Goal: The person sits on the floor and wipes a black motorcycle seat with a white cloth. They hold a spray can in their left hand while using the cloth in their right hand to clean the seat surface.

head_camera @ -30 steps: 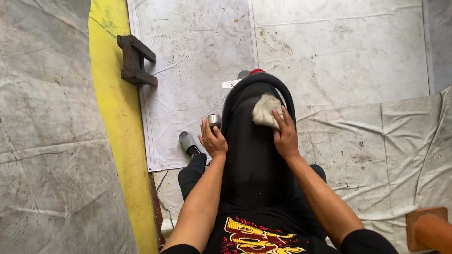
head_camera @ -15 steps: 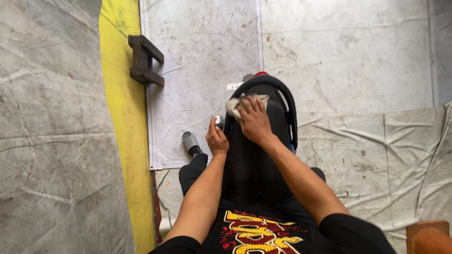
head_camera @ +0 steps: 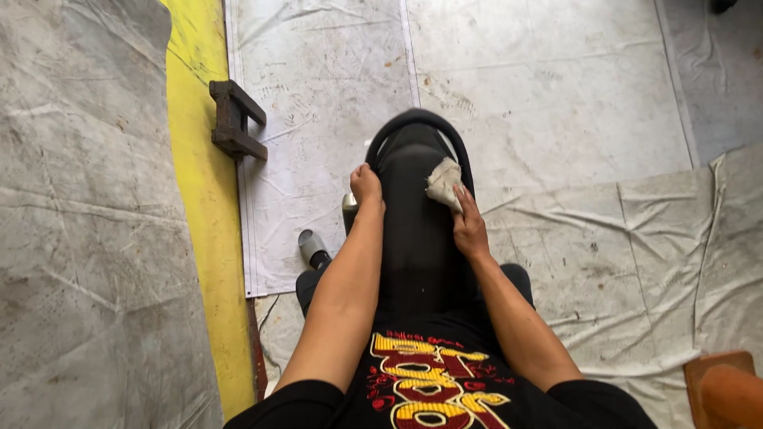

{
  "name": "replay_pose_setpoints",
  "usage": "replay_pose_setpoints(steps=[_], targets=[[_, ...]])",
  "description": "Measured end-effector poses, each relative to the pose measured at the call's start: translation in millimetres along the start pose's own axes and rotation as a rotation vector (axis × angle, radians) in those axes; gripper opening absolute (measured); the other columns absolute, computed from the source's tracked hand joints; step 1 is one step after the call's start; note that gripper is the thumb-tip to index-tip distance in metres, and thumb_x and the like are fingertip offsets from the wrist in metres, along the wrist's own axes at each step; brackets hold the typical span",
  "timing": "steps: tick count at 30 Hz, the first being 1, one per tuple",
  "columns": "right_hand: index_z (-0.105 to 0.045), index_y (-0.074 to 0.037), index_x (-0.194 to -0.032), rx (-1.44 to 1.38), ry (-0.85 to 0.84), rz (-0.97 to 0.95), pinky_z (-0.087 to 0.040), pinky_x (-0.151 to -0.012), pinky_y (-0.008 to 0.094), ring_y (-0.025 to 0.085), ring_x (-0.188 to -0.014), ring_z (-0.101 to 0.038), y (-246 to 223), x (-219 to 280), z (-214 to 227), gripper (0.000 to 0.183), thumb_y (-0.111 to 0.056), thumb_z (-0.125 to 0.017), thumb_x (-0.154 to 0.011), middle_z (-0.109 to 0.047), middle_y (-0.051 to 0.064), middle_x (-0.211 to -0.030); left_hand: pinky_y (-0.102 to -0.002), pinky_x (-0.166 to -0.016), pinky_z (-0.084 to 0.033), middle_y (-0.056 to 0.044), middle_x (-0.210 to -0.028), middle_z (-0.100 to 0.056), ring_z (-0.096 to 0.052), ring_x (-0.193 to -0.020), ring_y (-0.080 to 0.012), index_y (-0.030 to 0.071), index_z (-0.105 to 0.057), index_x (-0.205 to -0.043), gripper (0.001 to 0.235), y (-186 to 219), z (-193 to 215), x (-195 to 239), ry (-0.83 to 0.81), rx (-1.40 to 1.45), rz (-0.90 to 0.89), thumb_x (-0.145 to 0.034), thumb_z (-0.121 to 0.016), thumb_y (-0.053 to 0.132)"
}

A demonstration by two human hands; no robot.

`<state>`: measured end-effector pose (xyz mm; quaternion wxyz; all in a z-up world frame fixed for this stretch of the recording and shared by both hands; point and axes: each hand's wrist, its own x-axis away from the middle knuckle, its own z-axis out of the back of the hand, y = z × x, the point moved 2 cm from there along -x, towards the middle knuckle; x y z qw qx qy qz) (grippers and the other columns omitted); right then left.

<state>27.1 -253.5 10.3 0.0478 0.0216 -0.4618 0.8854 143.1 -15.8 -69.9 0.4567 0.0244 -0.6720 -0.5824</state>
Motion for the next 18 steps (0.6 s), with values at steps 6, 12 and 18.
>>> replay_pose_setpoints(steps=[6,12,18], targets=[[-0.052,-0.025,-0.15,-0.051,0.122,0.041,-0.04,-0.115,0.041,0.034,-0.145,-0.046,21.6,4.8,-3.1,0.054,-0.008,-0.05,-0.098,-0.05,0.013,-0.157,-0.042,-0.106,-0.048,-0.009,-0.131,-0.068,-0.063,-0.121,-0.0297,0.014,-0.064,-0.133,0.047,28.8,2.0,56.7,0.071,-0.103,0.209,-0.095,-0.049,0.037],[-0.068,-0.019,-0.132,0.033,0.281,-0.444,-0.053,-0.098,0.047,0.038,-0.115,-0.068,16.5,-40.4,-12.4,0.037,-0.031,-0.059,-0.098,-0.073,0.015,-0.123,-0.055,-0.126,-0.004,-0.009,-0.142,-0.061,-0.051,-0.137,-0.0317,0.017,-0.054,-0.144,0.055,-2.7,32.5,76.0,0.095,-0.394,0.126,-0.094,-0.05,0.041],[-0.069,-0.012,-0.117,-0.08,0.345,-0.687,-0.052,-0.087,0.048,0.035,-0.102,-0.069,-9.3,-55.7,-13.4,0.034,-0.031,-0.059,-0.091,-0.072,0.014,-0.112,-0.051,-0.125,-0.006,-0.013,-0.15,-0.052,-0.038,-0.146,-0.0334,0.012,-0.044,-0.151,0.066,-34.8,56.8,93.1,0.143,-0.645,0.106,-0.095,-0.046,0.047]])
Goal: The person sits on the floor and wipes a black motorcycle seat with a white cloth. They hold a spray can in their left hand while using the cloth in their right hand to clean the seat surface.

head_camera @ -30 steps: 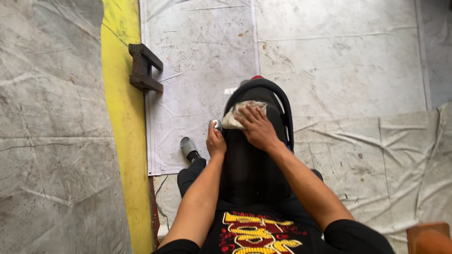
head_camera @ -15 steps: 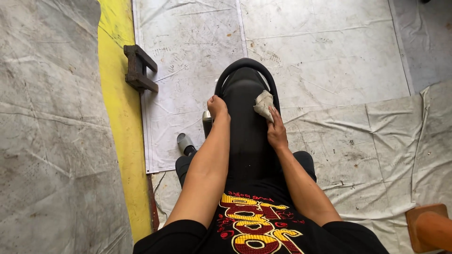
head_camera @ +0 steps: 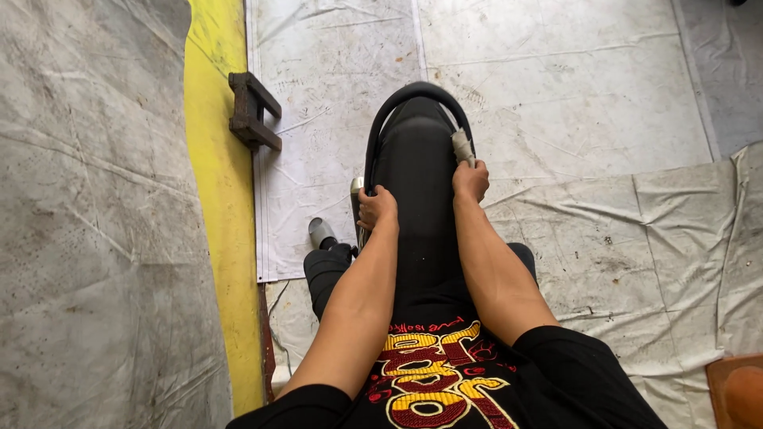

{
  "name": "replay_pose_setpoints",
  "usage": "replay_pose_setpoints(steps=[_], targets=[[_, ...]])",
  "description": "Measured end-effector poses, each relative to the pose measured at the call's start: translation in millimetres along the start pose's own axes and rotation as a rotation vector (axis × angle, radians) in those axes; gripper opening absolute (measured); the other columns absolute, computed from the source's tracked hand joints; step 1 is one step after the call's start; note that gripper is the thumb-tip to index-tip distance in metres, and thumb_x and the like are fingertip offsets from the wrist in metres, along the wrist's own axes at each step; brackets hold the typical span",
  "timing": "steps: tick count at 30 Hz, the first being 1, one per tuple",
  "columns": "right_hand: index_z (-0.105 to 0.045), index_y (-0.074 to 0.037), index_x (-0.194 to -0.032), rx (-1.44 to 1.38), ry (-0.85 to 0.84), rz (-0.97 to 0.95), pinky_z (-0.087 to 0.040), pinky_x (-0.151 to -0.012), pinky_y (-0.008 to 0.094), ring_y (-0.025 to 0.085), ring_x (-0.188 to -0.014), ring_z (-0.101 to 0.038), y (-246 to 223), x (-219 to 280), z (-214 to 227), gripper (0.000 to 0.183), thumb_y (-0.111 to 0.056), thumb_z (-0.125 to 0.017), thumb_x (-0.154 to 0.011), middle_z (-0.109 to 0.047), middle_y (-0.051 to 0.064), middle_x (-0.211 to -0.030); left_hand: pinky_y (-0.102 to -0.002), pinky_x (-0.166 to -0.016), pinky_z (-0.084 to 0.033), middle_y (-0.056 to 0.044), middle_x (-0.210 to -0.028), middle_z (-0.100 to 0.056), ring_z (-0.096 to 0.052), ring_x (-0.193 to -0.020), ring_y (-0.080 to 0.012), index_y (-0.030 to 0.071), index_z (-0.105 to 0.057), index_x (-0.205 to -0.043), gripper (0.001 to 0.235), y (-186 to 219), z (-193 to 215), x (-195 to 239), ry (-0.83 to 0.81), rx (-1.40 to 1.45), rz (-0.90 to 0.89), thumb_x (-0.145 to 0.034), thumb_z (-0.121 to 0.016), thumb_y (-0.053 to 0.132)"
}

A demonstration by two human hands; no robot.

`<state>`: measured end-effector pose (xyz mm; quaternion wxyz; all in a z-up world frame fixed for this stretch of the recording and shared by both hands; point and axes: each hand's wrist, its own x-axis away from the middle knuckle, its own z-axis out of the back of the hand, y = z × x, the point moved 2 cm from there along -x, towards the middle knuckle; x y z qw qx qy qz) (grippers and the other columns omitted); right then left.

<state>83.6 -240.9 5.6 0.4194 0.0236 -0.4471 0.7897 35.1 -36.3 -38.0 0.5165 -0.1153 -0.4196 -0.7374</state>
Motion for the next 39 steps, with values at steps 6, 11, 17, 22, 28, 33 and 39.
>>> replay_pose_setpoints(steps=[6,11,17,22,28,33,39], targets=[[-0.074,-0.004,-0.109,-0.449,0.021,-0.242,-0.053,-0.082,0.041,0.027,-0.092,-0.07,26.5,-37.2,-14.8,0.033,-0.02,-0.061,-0.084,-0.074,0.013,-0.104,-0.051,-0.123,-0.013,-0.018,-0.152,-0.049,-0.036,-0.146,-0.0327,-0.001,-0.05,-0.145,0.066,0.2,1.1,2.7,0.136,-0.015,0.282,-0.102,-0.04,0.049],[-0.072,0.005,-0.109,-0.554,0.077,-0.22,-0.051,-0.079,0.045,0.03,-0.087,-0.065,46.8,-52.2,-20.9,0.032,-0.018,-0.063,-0.088,-0.072,0.018,-0.102,-0.055,-0.12,-0.017,-0.015,-0.142,-0.058,-0.044,-0.139,-0.0333,0.004,-0.064,-0.13,0.059,6.7,2.8,9.0,0.233,0.057,0.328,-0.102,-0.038,0.049],[-0.068,-0.006,-0.127,-0.174,-0.008,0.391,-0.051,-0.096,0.044,0.035,-0.11,-0.066,48.8,29.0,26.4,0.035,-0.011,-0.054,-0.094,-0.07,0.016,-0.12,-0.051,-0.11,-0.035,-0.008,-0.126,-0.071,-0.06,-0.124,-0.0322,0.013,-0.075,-0.117,0.052,16.2,21.2,27.6,0.263,-0.032,0.168,-0.102,-0.041,0.049],[-0.068,-0.014,-0.135,-0.03,-0.216,0.642,-0.046,-0.111,0.041,0.035,-0.136,-0.057,45.7,50.3,50.0,0.05,-0.001,-0.049,-0.09,-0.063,0.014,-0.144,-0.051,-0.099,-0.044,-0.005,-0.128,-0.071,-0.063,-0.12,-0.03,0.013,-0.076,-0.112,0.045,0.2,-0.2,-5.3,0.366,-0.044,-0.209,-0.101,-0.046,0.045],[-0.066,-0.011,-0.129,-0.024,-0.167,0.685,-0.048,-0.109,0.041,0.035,-0.138,-0.055,-21.9,38.0,20.6,0.04,-0.002,-0.056,-0.091,-0.059,0.012,-0.147,-0.045,-0.101,-0.047,-0.002,-0.132,-0.07,-0.064,-0.122,-0.0276,0.012,-0.075,-0.115,0.044,2.4,1.8,6.5,0.398,-0.057,-0.238,-0.101,-0.048,0.043],[-0.072,-0.007,-0.116,0.175,-0.217,1.052,-0.042,-0.111,0.046,0.032,-0.128,-0.06,-81.7,7.5,-21.6,0.032,-0.009,-0.071,-0.084,-0.069,0.01,-0.131,-0.046,-0.1,-0.046,-0.004,-0.124,-0.072,-0.065,-0.117,-0.0285,0.013,-0.071,-0.119,0.039,8.4,14.9,22.1,0.309,-0.117,-0.2,-0.101,-0.049,0.04],[-0.077,-0.014,-0.102,0.563,-0.755,1.318,-0.036,-0.115,0.043,0.025,-0.123,-0.062,-121.1,40.4,-67.4,0.029,-0.012,-0.076,-0.073,-0.073,0.006,-0.115,-0.046,-0.098,-0.047,-0.004,-0.119,-0.074,-0.066,-0.113,-0.0284,0.014,-0.07,-0.117,0.037,10.7,19.2,25.2,0.276,-0.127,-0.189,-0.1,-0.049,0.038]])
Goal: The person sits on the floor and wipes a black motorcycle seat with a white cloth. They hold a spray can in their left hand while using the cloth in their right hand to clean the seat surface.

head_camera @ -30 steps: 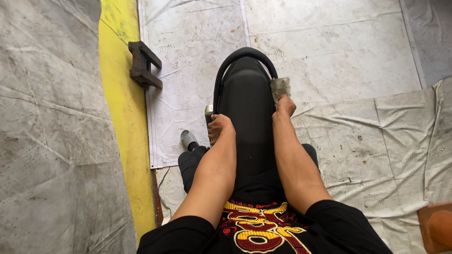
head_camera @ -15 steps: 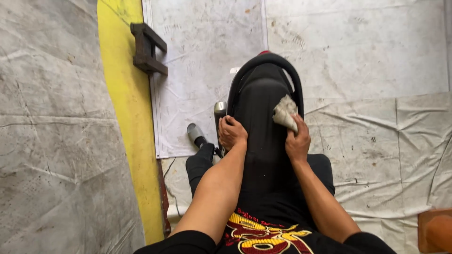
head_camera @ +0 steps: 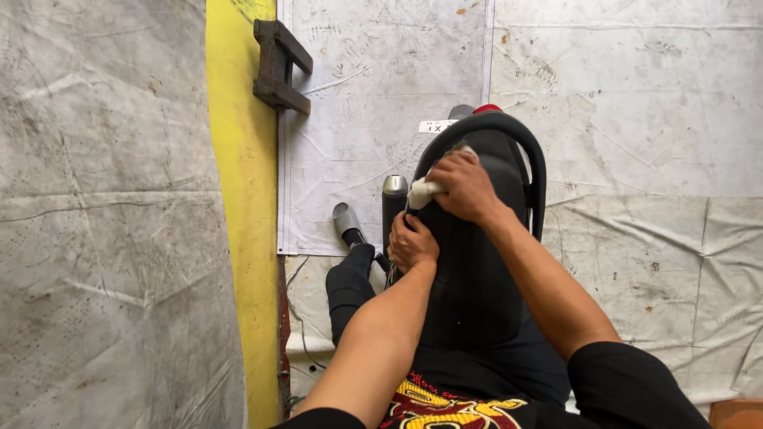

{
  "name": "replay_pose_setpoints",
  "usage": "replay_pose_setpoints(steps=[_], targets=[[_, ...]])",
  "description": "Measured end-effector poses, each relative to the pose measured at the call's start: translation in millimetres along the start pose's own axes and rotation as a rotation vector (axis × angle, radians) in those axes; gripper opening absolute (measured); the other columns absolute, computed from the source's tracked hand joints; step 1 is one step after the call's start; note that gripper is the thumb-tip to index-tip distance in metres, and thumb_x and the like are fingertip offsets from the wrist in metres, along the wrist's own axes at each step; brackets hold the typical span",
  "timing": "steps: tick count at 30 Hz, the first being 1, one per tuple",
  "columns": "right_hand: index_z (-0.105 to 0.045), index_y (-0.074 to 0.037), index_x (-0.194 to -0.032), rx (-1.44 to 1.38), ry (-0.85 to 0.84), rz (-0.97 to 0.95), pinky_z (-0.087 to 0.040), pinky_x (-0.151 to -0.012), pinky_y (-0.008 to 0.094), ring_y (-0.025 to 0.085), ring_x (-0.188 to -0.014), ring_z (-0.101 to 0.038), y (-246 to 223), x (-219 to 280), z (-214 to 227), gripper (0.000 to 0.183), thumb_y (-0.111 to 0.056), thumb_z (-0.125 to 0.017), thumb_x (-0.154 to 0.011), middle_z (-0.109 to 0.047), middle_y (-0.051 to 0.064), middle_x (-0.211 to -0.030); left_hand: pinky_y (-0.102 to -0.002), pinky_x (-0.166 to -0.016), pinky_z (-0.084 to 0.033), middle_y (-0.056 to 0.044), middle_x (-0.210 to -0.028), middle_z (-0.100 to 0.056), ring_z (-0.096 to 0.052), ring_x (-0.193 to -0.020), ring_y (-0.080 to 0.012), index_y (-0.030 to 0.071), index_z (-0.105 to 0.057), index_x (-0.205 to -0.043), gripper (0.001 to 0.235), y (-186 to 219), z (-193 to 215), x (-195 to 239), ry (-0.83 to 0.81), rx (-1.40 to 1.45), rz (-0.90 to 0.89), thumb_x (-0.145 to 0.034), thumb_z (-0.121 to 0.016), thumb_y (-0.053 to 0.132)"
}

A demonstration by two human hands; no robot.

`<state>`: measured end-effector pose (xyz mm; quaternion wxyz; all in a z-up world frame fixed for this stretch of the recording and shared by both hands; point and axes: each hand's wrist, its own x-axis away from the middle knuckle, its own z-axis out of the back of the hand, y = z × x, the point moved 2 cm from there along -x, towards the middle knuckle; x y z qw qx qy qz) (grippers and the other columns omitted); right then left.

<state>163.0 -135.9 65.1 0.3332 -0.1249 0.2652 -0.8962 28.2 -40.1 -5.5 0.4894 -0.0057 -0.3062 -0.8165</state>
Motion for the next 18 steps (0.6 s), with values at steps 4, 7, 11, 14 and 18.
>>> replay_pose_setpoints(steps=[4,7,11,14,18], targets=[[-0.078,-0.014,-0.102,-0.035,-0.023,0.112,-0.036,-0.11,0.048,0.025,-0.12,-0.061,27.7,-1.1,14.4,0.032,-0.008,-0.075,-0.071,-0.074,0.007,-0.117,-0.046,-0.099,-0.047,-0.004,-0.12,-0.073,-0.066,-0.114,-0.0286,0.014,-0.07,-0.118,0.037,-4.3,-5.1,-1.3,-0.006,-0.015,0.012,-0.1,-0.049,0.038],[-0.075,-0.016,-0.113,-0.214,0.018,-0.037,-0.053,-0.11,0.037,0.022,-0.123,-0.066,60.9,13.6,23.8,0.032,-0.004,-0.066,-0.085,-0.073,0.003,-0.124,-0.047,-0.099,-0.046,-0.005,-0.123,-0.072,-0.064,-0.116,-0.0296,0.013,-0.07,-0.119,0.038,-3.2,-2.7,2.5,-0.001,-0.017,-0.017,-0.099,-0.05,0.038],[-0.071,-0.009,-0.122,-0.158,0.291,-0.109,-0.048,-0.112,0.043,0.031,-0.132,-0.061,68.3,56.9,28.8,0.048,0.008,-0.058,-0.079,-0.068,0.008,-0.137,-0.047,-0.1,-0.045,-0.005,-0.123,-0.072,-0.064,-0.116,-0.0292,0.014,-0.069,-0.12,0.038,3.8,-1.3,1.2,-0.018,-0.009,-0.002,-0.1,-0.048,0.039],[-0.069,-0.009,-0.128,-0.138,0.468,-0.17,-0.043,-0.116,0.044,0.035,-0.14,-0.054,45.3,102.6,13.9,0.06,0.013,-0.049,-0.075,-0.063,0.012,-0.146,-0.046,-0.1,-0.045,-0.005,-0.123,-0.072,-0.064,-0.115,-0.0292,0.014,-0.07,-0.12,0.039,0.8,-3.0,1.2,-0.017,-0.005,0.001,-0.1,-0.047,0.04],[-0.065,-0.01,-0.134,-0.178,0.648,-0.394,-0.04,-0.122,0.041,0.035,-0.147,-0.048,6.1,171.9,-26.3,0.071,0.014,-0.039,-0.072,-0.055,0.013,-0.153,-0.047,-0.101,-0.045,-0.005,-0.122,-0.072,-0.064,-0.116,-0.0293,0.016,-0.07,-0.119,0.04,2.5,-6.0,-2.7,-0.016,0.007,0.013,-0.1,-0.046,0.042]])
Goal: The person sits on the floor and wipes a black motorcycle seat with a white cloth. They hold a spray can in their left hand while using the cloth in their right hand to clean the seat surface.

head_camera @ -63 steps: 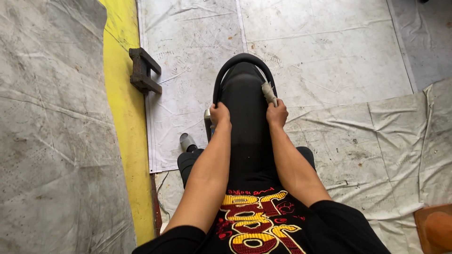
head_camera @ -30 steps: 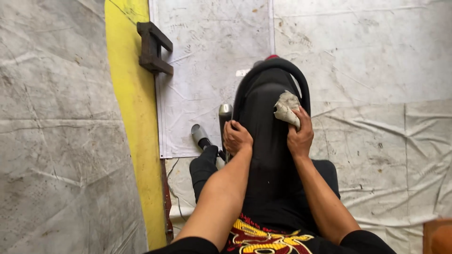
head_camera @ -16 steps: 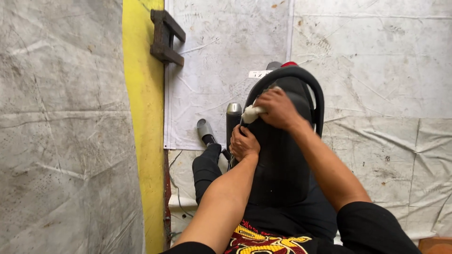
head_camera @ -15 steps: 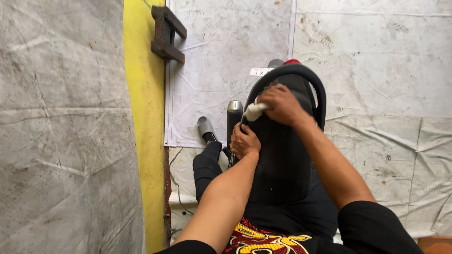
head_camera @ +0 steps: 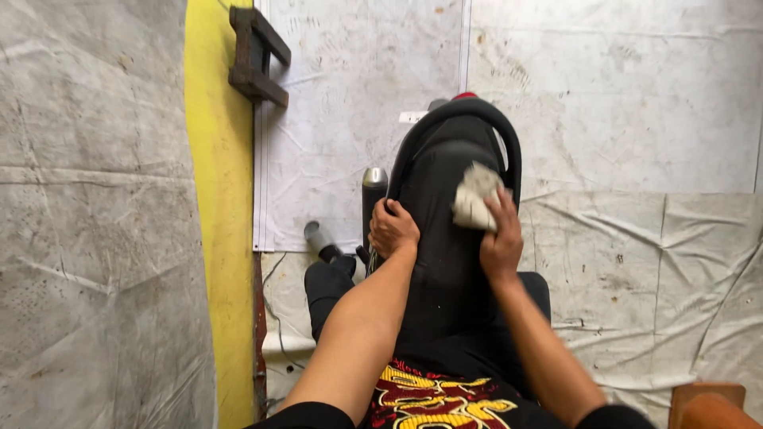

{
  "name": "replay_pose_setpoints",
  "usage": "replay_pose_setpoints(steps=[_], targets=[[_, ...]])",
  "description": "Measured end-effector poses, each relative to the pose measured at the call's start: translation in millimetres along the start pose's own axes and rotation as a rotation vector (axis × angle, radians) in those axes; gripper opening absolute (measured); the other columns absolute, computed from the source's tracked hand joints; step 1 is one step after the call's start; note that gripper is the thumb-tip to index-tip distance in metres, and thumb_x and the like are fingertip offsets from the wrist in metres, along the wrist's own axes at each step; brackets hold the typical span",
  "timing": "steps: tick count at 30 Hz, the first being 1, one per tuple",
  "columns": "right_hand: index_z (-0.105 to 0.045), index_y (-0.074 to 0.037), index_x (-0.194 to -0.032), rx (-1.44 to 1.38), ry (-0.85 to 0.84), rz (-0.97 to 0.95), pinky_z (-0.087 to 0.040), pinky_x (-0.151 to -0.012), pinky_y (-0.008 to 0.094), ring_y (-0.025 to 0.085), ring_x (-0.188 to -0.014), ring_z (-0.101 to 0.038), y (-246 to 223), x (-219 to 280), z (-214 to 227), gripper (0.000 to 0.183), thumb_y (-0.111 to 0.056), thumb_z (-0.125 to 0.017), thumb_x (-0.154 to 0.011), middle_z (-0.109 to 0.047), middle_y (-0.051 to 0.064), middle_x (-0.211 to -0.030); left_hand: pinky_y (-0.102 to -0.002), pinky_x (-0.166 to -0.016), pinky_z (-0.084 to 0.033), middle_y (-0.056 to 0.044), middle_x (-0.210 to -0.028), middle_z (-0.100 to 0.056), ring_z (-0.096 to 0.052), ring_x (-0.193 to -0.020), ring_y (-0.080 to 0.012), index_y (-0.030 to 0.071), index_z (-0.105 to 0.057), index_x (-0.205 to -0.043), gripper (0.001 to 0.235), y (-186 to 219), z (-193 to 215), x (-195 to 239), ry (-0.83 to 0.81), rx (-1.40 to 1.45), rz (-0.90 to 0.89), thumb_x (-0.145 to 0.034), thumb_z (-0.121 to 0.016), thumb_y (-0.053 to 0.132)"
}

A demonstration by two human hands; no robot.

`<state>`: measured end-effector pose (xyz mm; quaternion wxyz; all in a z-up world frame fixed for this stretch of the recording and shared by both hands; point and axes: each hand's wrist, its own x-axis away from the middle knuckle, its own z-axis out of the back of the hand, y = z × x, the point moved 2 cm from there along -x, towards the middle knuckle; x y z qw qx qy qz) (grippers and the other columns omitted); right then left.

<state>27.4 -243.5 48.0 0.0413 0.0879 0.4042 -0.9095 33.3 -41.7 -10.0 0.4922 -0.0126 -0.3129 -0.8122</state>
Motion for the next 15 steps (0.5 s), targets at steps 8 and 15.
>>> replay_pose_setpoints(steps=[8,15], targets=[[-0.058,-0.011,-0.142,0.075,-0.019,-0.21,-0.041,-0.116,0.044,0.035,-0.142,-0.05,7.6,103.6,28.7,0.064,0.005,-0.044,-0.082,-0.055,0.013,-0.152,-0.049,-0.104,-0.042,-0.005,-0.124,-0.071,-0.063,-0.118,-0.0299,0.015,-0.067,-0.123,0.045,7.4,5.3,-1.7,-0.103,-0.005,0.018,-0.103,-0.04,0.045],[-0.059,-0.011,-0.14,-0.042,-0.066,-0.546,-0.047,-0.103,0.046,0.038,-0.122,-0.059,27.0,109.6,30.5,0.046,-0.023,-0.057,-0.095,-0.064,0.018,-0.13,-0.049,-0.105,-0.041,-0.005,-0.125,-0.069,-0.062,-0.119,-0.03,0.015,-0.066,-0.126,0.05,1.6,-2.2,-9.0,-0.128,-0.004,0.044,-0.103,-0.037,0.05]])
